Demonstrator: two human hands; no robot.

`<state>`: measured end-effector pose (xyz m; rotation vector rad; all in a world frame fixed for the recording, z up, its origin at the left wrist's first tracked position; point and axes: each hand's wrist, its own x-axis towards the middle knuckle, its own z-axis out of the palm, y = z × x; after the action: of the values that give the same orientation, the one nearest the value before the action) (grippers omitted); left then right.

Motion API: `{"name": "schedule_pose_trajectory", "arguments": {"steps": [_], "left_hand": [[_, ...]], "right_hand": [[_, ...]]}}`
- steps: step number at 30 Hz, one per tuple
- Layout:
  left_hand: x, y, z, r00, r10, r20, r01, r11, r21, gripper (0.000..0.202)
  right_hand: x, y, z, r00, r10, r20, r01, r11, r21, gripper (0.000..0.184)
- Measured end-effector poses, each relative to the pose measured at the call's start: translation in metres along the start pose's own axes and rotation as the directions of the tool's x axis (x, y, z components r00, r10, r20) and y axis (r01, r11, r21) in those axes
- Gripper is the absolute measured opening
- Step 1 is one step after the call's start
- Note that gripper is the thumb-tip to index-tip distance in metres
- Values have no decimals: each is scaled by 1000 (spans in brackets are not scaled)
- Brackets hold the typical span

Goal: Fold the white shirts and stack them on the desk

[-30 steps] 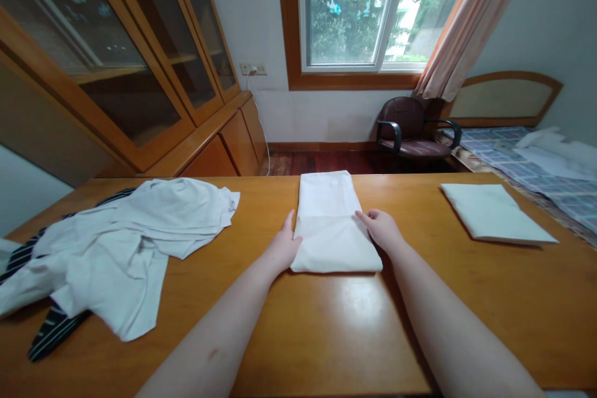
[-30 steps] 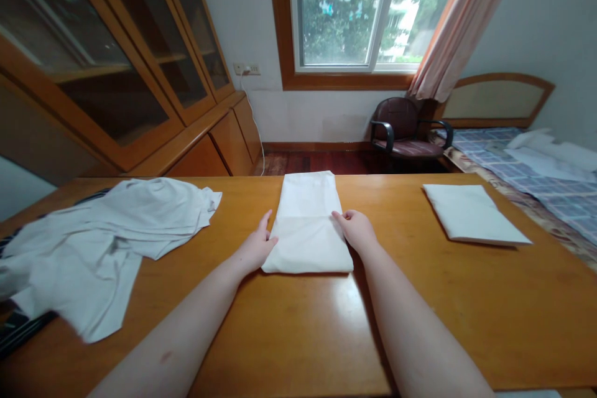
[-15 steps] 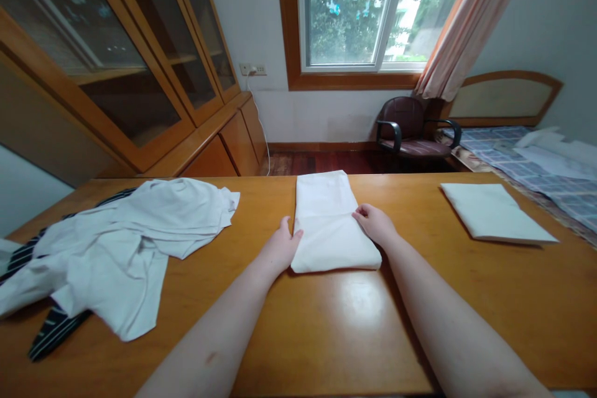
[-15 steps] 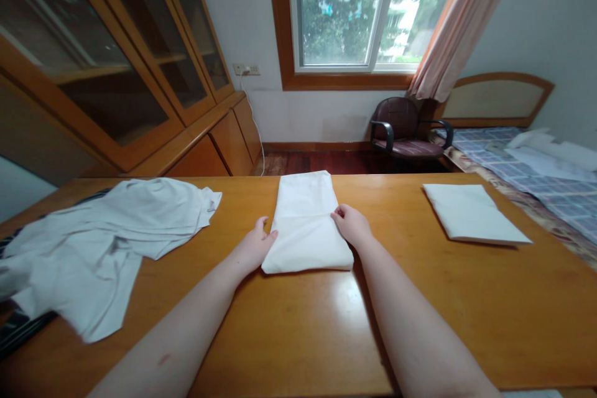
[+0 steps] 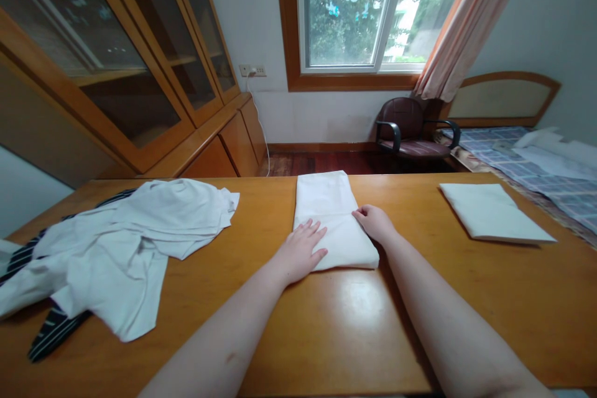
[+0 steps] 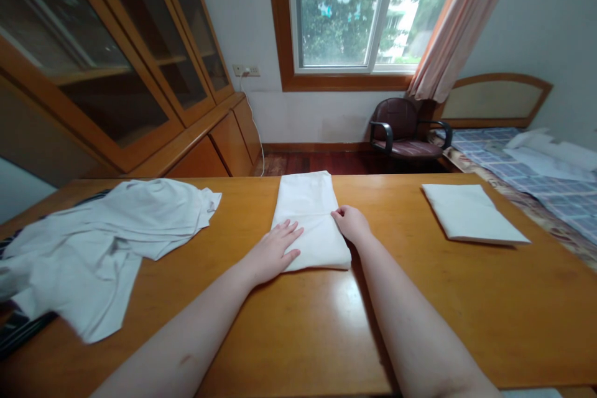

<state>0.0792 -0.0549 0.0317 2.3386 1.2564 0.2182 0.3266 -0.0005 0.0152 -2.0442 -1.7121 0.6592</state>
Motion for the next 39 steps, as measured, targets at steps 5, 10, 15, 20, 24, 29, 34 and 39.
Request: {"name": "schedule_pose_trajectory", "arguments": {"steps": [5,10,15,20,24,29,34,39], "left_hand": [[5,-5,6,994,-97,47,94,994,64,70],[11,-10,9,985,-157,75,151,985,83,89],[13,-13,10,984,-157,87,150,985,81,94],[11,-11,10,988,-147,44,146,989,26,90],[11,-26,5,984,-140,-109,122,981,-153,62],[9,-54,-12,858,-304,-414,209,943,-258,34],[6,-55,-22,849,-438,-296,382,895,-228,36],[9,-48,-16,892,-345,-292,241,909,-340,22]], "right_hand": [[-2,-2,2,1000,15,-3,-15,1000,3,25],[-8,-5,-1,997,73,-25,-73,997,-1,27],[-38,-20,-12,965,-189,-182,176,981,-86,38],[-68,-26,-3,850,-488,198,505,862,-39,49],[-68,-16,9,883,-406,236,422,906,-20,64],[-60,-2,15,902,-407,145,381,908,176,55],[-39,14,13,981,-157,-110,184,935,303,40],[-29,11,4,994,-28,-104,45,985,166,34]]}}
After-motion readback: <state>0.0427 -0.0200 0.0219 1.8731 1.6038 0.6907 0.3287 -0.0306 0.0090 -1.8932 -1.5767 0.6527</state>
